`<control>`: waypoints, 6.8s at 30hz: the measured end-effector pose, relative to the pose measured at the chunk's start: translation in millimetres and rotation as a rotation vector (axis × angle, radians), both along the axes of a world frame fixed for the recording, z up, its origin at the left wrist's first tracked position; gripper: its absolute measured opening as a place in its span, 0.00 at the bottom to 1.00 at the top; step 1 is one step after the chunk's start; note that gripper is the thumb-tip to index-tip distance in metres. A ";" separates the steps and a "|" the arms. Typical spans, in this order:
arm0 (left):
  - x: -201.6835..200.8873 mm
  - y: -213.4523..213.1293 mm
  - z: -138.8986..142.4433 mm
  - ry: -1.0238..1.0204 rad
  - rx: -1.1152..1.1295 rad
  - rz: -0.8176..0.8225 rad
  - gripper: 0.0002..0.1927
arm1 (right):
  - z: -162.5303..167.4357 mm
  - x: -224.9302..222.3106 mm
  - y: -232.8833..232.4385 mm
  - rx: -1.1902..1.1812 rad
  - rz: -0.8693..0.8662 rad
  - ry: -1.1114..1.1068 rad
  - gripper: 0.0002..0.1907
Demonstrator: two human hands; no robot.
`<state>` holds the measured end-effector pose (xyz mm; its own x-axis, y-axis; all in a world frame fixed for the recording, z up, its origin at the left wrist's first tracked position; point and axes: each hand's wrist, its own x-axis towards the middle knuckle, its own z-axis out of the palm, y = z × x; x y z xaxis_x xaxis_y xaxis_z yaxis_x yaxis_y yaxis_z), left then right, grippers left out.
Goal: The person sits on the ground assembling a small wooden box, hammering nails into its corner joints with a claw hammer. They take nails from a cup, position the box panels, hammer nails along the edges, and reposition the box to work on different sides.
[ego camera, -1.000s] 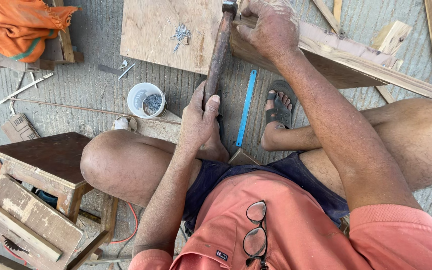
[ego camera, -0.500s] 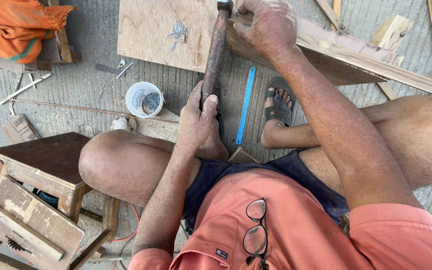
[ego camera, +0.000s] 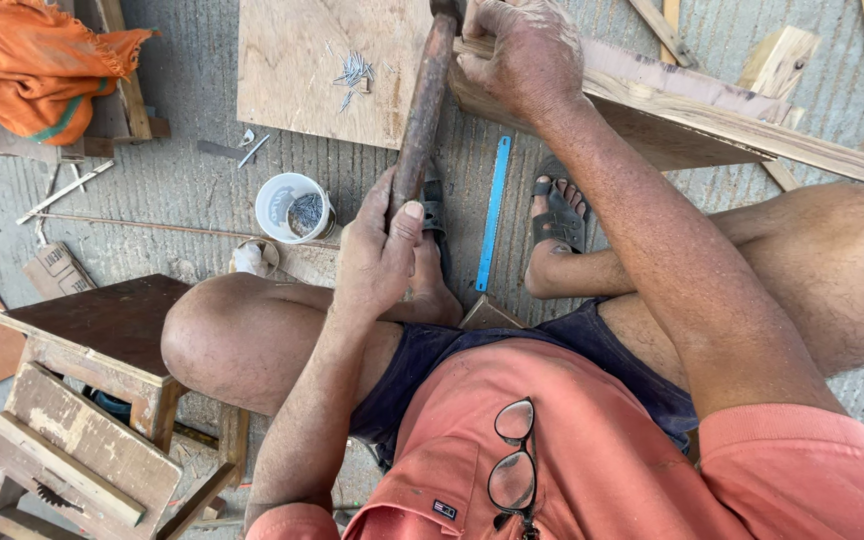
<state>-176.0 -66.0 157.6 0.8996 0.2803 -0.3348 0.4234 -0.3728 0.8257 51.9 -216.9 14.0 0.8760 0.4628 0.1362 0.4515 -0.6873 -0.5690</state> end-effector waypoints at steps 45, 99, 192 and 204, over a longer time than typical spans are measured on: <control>-6.1 10.8 6.3 -0.193 -0.270 0.107 0.28 | 13.1 -3.1 -2.0 0.021 0.019 -0.047 0.14; -5.1 13.7 -39.3 -0.116 -0.245 0.118 0.28 | 27.5 -15.9 -81.6 -0.073 0.207 -0.316 0.23; -54.2 62.4 -17.0 -0.261 -1.077 0.613 0.35 | -103.6 9.3 225.5 -0.591 0.189 0.277 0.14; -53.9 56.0 -20.5 -0.302 -1.057 0.580 0.31 | -107.6 4.0 195.5 -0.190 0.130 0.347 0.10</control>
<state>-229.8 -10.0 137.1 0.8132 0.3809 -0.4400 0.0446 0.7130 0.6997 55.9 -21.3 -93.6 0.7873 0.5613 -0.2551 0.3454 -0.7443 -0.5715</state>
